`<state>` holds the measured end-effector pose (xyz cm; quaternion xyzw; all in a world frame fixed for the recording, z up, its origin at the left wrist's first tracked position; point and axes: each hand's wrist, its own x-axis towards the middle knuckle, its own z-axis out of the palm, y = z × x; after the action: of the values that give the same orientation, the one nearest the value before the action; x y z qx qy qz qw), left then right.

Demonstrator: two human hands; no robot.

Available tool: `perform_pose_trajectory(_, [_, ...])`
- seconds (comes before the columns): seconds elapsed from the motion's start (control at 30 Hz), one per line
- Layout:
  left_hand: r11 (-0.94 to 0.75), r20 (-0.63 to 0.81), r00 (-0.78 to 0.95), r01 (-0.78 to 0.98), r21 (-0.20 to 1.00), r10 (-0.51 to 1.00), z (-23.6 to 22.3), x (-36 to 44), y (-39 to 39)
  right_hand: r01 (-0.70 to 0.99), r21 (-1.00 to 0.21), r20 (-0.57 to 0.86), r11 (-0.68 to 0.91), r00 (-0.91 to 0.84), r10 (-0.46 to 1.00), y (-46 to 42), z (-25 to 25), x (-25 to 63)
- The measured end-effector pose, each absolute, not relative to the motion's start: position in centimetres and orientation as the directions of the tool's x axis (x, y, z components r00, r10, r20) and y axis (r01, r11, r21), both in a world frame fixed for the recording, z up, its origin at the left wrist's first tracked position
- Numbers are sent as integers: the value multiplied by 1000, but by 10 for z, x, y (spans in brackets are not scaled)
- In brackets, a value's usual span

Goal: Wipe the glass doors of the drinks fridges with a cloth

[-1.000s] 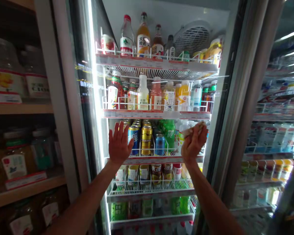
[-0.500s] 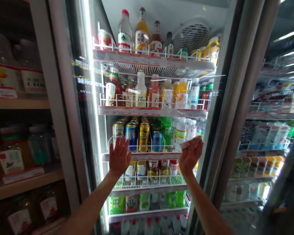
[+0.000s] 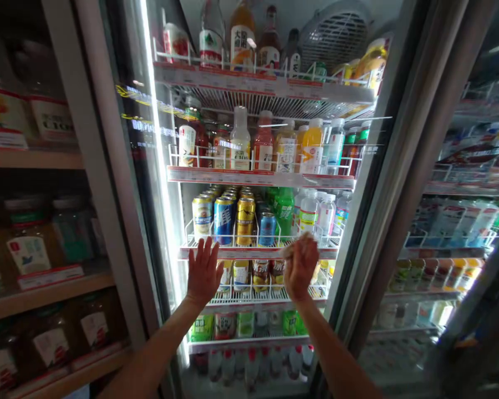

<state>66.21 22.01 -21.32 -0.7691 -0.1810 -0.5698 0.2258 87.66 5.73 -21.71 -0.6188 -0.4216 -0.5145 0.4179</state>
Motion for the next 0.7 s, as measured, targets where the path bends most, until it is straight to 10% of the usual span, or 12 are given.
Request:
perform_pose_trajectory(0.13, [-839, 953, 302, 525, -142, 29, -210, 659, 220, 945, 232, 919, -231, -136, 369, 71, -235, 845])
perform_pose_trajectory(0.37, [-839, 924, 380, 517, -167, 51, -211, 649, 220, 881, -208, 975, -426, 154, -158, 54, -196, 897])
perform_pose_trajectory(0.57, [-858, 930, 363, 494, -139, 58, -211, 648, 218, 927, 337, 875, -164, -243, 419, 85, -217, 828])
perform_pose_trajectory(0.7, [-841, 903, 422, 516, -161, 85, -212, 635, 219, 940, 169, 980, -297, -130, 149, 65, -185, 868])
